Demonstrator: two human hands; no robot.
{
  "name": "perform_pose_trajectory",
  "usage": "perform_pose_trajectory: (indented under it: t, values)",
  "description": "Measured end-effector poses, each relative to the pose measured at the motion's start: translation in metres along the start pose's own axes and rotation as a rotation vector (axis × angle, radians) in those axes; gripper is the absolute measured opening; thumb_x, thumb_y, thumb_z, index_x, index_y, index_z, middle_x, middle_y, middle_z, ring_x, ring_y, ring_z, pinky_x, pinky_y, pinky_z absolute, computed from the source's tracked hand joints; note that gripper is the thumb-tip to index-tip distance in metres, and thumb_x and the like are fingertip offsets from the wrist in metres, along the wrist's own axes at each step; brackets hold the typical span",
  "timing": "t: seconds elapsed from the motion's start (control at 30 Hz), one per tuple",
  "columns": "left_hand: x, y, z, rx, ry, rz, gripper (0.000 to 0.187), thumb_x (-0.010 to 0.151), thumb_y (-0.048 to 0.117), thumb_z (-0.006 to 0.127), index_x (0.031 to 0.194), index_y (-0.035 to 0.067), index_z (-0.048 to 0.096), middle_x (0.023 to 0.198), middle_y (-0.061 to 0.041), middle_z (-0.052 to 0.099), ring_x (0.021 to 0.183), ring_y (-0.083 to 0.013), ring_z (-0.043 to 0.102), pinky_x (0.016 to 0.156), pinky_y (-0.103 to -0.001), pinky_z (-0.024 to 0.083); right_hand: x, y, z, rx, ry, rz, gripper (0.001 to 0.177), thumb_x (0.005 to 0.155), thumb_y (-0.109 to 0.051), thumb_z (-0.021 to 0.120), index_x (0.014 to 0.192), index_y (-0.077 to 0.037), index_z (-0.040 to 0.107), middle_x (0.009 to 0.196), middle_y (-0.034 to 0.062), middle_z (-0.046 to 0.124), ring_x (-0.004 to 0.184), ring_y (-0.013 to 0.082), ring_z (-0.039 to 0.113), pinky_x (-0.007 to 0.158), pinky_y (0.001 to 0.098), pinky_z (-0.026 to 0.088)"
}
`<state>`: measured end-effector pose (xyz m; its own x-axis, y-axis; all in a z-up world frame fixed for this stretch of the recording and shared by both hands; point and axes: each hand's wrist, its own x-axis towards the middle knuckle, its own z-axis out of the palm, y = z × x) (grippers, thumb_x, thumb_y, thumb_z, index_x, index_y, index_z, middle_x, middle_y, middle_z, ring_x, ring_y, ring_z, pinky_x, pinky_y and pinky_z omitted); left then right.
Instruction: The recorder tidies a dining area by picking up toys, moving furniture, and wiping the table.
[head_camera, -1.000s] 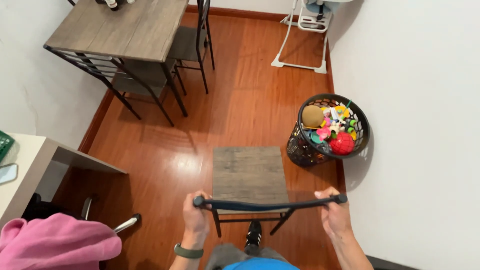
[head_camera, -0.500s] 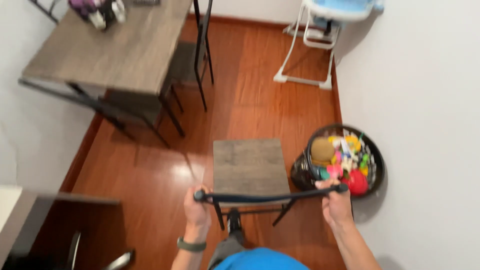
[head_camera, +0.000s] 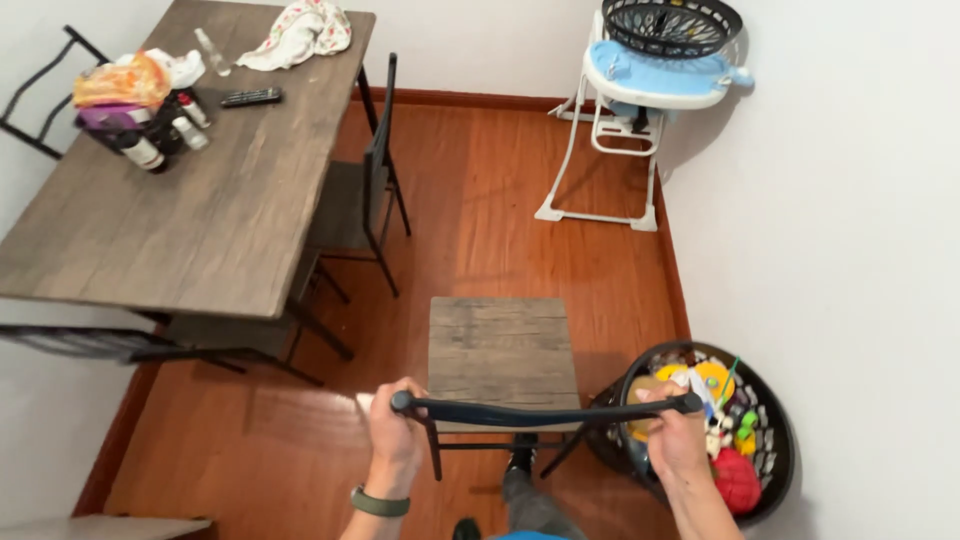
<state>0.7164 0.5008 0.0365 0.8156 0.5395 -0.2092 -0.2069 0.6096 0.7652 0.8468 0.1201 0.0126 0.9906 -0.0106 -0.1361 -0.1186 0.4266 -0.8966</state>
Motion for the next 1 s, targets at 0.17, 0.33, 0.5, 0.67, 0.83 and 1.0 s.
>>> perform_pose_trajectory:
  t: [0.17,0.33,0.5,0.67,0.83,1.0]
  values:
    - [0.064,-0.002,0.045,0.066,0.019,-0.008,0.045,0.1,0.025,0.04,0.063,0.002,0.051,0.061,-0.01,0.05,0.066,-0.0214,0.047,0.066,-0.035,0.038,0.087,-0.013,0.02,-0.028,-0.052,0.018,0.02,0.08,0.01,0.067,0.07,-0.006,0.06,0.075,0.0052,0.06,0.078,0.0161,0.059,0.076,0.0295,0.048]
    - [0.125,-0.008,0.077,-0.074,0.043,-0.04,0.045,0.099,0.027,0.037,0.064,0.003,0.052,0.061,-0.009,0.051,0.066,-0.0205,0.046,0.066,-0.034,0.039,0.163,-0.029,0.049,-0.021,-0.095,0.029,0.023,0.081,0.008,0.07,0.067,-0.006,0.059,0.074,0.0037,0.058,0.082,0.0143,0.057,0.08,0.0275,0.046]
    - [0.202,-0.01,0.096,0.022,0.056,-0.015,0.045,0.098,0.027,0.037,0.063,0.002,0.052,0.06,-0.01,0.051,0.064,-0.0215,0.046,0.063,-0.035,0.038,0.249,-0.028,0.09,-0.036,-0.088,0.067,0.025,0.08,0.009,0.069,0.065,-0.007,0.057,0.074,0.0019,0.057,0.083,0.0137,0.055,0.08,0.0285,0.043]
    - [0.286,-0.003,0.121,0.012,0.09,-0.039,0.044,0.097,0.026,0.037,0.063,0.002,0.053,0.061,-0.01,0.053,0.065,-0.021,0.047,0.065,-0.034,0.039,0.335,-0.014,0.131,-0.035,-0.117,0.046,0.028,0.081,0.008,0.07,0.065,-0.009,0.055,0.073,0.0013,0.055,0.083,0.0147,0.055,0.083,0.0303,0.043]
    - [0.383,0.01,0.144,-0.018,0.14,-0.053,0.044,0.098,0.025,0.039,0.062,0.002,0.053,0.061,-0.01,0.051,0.065,-0.0209,0.046,0.065,-0.035,0.038,0.415,-0.016,0.185,-0.095,-0.072,0.105,0.028,0.082,0.007,0.069,0.065,-0.009,0.054,0.073,0.0017,0.057,0.082,0.0152,0.054,0.084,0.0302,0.042]
    - [0.466,0.012,0.165,0.002,0.075,0.02,0.044,0.097,0.025,0.04,0.061,0.003,0.051,0.06,-0.009,0.051,0.063,-0.0196,0.045,0.064,-0.035,0.037,0.495,-0.003,0.205,-0.072,-0.111,0.056,0.033,0.084,0.007,0.071,0.064,-0.01,0.052,0.073,0.0006,0.052,0.085,0.0146,0.052,0.086,0.0304,0.04]
